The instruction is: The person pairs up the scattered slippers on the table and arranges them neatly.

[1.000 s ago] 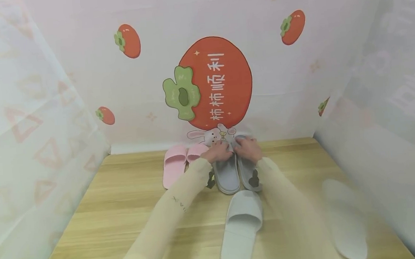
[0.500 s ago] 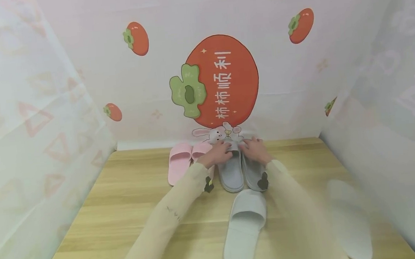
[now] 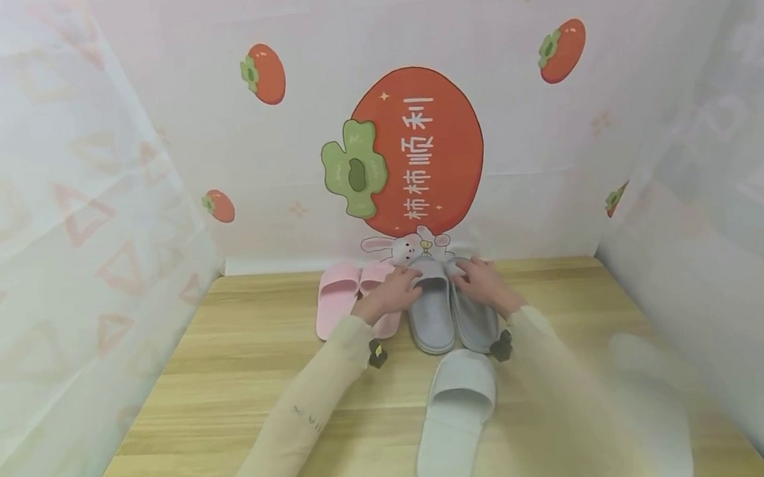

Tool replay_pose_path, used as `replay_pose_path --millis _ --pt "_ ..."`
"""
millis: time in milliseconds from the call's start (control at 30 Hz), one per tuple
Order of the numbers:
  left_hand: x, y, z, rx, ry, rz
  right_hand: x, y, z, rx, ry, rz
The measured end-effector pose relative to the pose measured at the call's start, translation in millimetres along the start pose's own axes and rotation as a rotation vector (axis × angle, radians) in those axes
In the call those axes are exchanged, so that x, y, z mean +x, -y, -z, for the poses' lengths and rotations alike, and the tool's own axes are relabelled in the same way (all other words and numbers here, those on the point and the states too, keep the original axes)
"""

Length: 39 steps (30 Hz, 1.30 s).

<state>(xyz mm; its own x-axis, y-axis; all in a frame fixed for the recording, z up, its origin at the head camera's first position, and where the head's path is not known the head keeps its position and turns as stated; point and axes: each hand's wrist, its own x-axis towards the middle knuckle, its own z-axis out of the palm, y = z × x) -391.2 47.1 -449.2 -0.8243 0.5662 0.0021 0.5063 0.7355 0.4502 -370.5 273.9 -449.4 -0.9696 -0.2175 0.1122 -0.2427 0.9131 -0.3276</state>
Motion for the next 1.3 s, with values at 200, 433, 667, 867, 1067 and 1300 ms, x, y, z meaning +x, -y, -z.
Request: replay_pose_path --millis 200,433,667,867,1067,1300 --pt "-12.4 -3.1 0.6 -0.008 -0.013 -0.013 -13 3 1.7 0.016 -0.082 0.078" --pt "-30.5 -9.2 1.3 -0.052 -0.098 -0.065 -32 9 6.7 0.045 -0.103 0.085" --pt "-52.9 -24.2 2.6 0.032 -0.16 -0.155 -62 6 14.6 0.053 -0.173 0.101" --pt "-69.6 -40.2 -0.4 0.135 -0.209 -0.244 -87 -5 20.0 0.053 -0.261 0.145" --pt "-84.0 -51.2 -11.6 0.154 -0.147 -0.231 -109 -13 24.7 0.053 -0.346 0.201" --pt "-94.5 -68.8 -22.5 0.21 -0.092 -0.176 -134 -30 29.6 0.063 -0.309 0.124"
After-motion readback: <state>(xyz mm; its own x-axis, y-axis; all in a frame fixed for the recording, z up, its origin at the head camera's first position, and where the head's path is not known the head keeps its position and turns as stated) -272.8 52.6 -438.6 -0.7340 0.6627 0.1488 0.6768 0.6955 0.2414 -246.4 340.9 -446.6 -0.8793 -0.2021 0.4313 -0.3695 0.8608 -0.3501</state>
